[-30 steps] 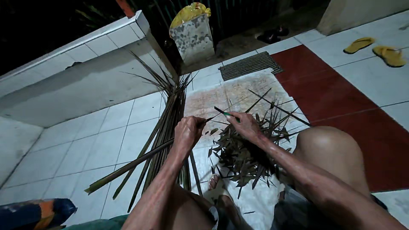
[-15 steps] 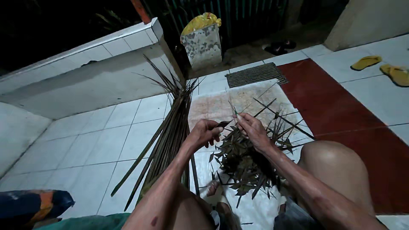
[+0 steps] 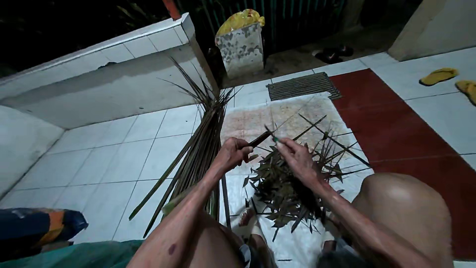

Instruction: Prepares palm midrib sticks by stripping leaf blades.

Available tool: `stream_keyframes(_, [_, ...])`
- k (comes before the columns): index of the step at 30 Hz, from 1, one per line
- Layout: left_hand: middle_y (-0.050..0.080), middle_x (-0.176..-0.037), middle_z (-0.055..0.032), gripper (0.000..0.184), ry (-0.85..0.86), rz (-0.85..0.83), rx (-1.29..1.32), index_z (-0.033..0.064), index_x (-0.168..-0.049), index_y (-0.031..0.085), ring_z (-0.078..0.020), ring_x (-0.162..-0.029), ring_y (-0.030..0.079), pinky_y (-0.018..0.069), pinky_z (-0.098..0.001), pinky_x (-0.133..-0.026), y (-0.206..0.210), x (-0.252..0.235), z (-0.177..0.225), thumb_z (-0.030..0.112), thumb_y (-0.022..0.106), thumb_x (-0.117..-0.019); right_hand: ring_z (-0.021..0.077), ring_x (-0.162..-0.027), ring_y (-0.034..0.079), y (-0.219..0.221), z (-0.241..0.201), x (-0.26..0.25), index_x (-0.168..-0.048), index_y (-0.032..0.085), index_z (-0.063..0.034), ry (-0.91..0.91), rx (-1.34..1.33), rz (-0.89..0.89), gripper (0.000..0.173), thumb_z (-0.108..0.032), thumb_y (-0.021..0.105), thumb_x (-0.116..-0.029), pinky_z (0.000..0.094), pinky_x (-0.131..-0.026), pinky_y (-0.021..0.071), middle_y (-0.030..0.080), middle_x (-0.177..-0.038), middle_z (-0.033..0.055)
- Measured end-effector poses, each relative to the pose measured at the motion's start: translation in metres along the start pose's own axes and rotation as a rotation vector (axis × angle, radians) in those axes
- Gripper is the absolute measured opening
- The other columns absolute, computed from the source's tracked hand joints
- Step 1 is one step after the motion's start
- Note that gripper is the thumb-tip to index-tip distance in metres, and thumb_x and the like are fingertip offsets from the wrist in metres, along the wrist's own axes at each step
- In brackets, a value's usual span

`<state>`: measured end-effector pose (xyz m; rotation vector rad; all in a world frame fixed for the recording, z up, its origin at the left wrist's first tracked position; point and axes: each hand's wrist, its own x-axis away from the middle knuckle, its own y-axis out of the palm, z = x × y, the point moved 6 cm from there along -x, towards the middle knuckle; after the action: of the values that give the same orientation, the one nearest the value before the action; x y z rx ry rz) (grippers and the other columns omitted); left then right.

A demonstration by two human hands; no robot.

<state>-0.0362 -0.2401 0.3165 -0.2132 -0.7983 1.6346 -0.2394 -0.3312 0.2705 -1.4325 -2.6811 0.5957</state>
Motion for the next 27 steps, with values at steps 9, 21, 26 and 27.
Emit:
stream_keyframes(9, [0.067, -0.066, 0.0007, 0.032, 0.072, 0.103, -0.201, 0.0111, -0.090, 0.075, -0.0091, -0.053, 0.058, 0.0498, -0.0296, -0.055, 0.003, -0.008, 0.012, 0.032, 0.058, -0.1065, 0.0126, -0.080, 0.066, 0.020, 0.001, 0.013, -0.131, 0.070, -0.0166, 0.011, 0.002, -0.148, 0.042, -0.044, 0.049, -0.1070, 0.0360, -0.077, 0.0563, 0.072, -0.098, 0.0044])
stream_keyframes(21, [0.069, -0.071, -0.0004, 0.029, 0.140, 0.146, -0.290, 0.0121, -0.096, 0.077, -0.0108, -0.060, 0.063, 0.0549, -0.0338, -0.062, 0.014, -0.014, 0.017, 0.032, 0.059, -0.1057, 0.0143, -0.088, 0.068, 0.016, -0.004, 0.012, -0.127, 0.073, -0.0209, 0.064, 0.092, -0.072, 0.039, -0.044, 0.049, -0.1068, 0.0402, -0.082, 0.0548, 0.074, -0.098, 0.0031])
stream_keyframes(26, [0.070, -0.077, -0.0041, 0.028, 0.112, 0.206, -0.459, 0.0122, -0.095, 0.076, -0.0196, -0.071, 0.068, 0.0574, -0.0453, -0.072, 0.020, -0.015, 0.023, 0.033, 0.060, -0.1048, 0.0160, -0.094, 0.069, 0.014, -0.005, 0.010, -0.127, 0.073, -0.0251, 0.128, 0.128, -0.049, 0.036, -0.043, 0.050, -0.1068, 0.0443, -0.086, 0.0545, 0.075, -0.101, 0.0020])
stream_keyframes(27, [0.070, -0.077, -0.0047, 0.028, 0.104, 0.213, -0.473, 0.0120, -0.094, 0.076, -0.0203, -0.072, 0.068, 0.0571, -0.0459, -0.072, 0.021, -0.014, 0.024, 0.032, 0.060, -0.1047, 0.0172, -0.095, 0.070, 0.014, -0.005, 0.010, -0.127, 0.073, -0.0261, 0.142, 0.142, -0.045, 0.036, -0.044, 0.050, -0.1066, 0.0459, -0.087, 0.0544, 0.075, -0.102, 0.0021])
